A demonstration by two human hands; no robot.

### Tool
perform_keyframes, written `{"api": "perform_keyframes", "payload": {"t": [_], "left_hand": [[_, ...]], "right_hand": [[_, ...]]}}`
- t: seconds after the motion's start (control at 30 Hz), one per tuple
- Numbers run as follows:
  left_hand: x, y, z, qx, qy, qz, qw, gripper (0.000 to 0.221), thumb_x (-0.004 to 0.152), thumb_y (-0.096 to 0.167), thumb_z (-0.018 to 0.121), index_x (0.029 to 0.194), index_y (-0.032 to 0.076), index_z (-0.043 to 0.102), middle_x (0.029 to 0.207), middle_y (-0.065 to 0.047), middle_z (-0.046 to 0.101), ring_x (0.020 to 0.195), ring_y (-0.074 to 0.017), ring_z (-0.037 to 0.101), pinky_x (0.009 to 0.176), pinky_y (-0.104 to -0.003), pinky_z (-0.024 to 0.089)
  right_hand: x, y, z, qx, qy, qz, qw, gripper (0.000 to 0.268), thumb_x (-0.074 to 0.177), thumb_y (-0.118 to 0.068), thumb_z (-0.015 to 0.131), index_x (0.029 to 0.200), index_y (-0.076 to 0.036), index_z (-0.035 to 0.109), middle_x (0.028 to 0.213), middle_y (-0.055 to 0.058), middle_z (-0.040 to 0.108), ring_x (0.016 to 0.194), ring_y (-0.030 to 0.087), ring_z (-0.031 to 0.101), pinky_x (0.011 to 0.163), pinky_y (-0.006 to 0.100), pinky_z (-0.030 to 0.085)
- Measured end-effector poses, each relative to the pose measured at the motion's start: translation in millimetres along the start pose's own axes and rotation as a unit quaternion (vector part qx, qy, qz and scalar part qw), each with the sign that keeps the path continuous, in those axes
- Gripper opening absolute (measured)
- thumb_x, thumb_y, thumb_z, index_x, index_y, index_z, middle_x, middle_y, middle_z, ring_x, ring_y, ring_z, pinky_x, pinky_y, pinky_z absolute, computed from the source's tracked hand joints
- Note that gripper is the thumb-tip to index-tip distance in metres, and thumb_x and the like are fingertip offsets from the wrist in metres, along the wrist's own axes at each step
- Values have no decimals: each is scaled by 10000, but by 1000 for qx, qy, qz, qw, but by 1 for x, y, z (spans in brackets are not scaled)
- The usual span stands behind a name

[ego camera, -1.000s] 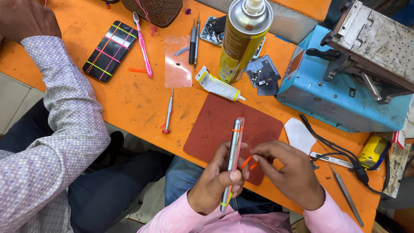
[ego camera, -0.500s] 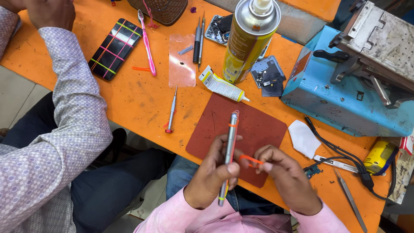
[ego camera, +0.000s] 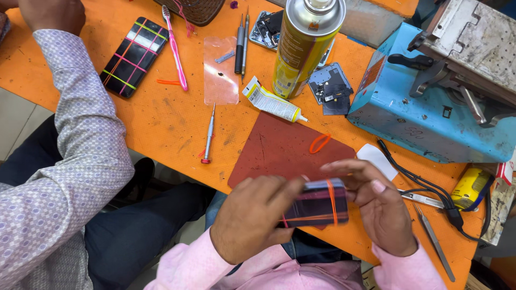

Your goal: The person applies adhesive from a tube onto the internal frame of a mobile phone, places the back panel onto the device, and secures it by wrapping multiple rubber bands around the phone. They then connect a charging cable to test the device.

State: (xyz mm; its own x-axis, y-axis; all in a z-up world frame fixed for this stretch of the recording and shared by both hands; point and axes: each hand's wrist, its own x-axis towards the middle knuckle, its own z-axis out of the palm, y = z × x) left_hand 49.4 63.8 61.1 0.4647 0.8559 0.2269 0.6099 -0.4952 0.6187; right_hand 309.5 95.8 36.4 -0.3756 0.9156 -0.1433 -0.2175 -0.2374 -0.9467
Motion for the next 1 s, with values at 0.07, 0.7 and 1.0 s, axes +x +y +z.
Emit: {"api": "perform_keyframes", "payload": {"t": [0.07, 0.7, 1.0], "left_hand": [[3, 1, -4, 90, -11, 105, 990, 620, 810, 193, 752, 1382, 69, 546, 1100, -73, 602, 995, -240, 604, 884, -436, 467], [-25, 18, 74, -408, 217, -225, 858, 529, 856, 78, 864, 1185, 41, 451, 780, -63, 666, 691, -98, 662, 637, -239, 558], [-39, 19, 110, -540, 303, -136, 774, 507, 886, -36, 846, 1183, 38, 442, 842, -87, 711, 753, -87, 676, 706, -231, 545]], "right_hand": [[2, -1, -7, 43, -92, 66, 993, 583, 1045, -427, 499, 1384, 44, 556, 1304, 190, 673, 1203, 278, 656, 1049, 391, 494], [-19, 34, 22, 50, 39, -42, 997, 619, 907, -225, 606, 1437, -20, 363, 1264, 183, 604, 1127, 196, 600, 999, 342, 488], [-26, 38, 29, 94, 32, -26, 995, 666, 871, -314, 633, 1405, -28, 356, 1169, 178, 607, 1033, 197, 608, 914, 313, 488]]}}
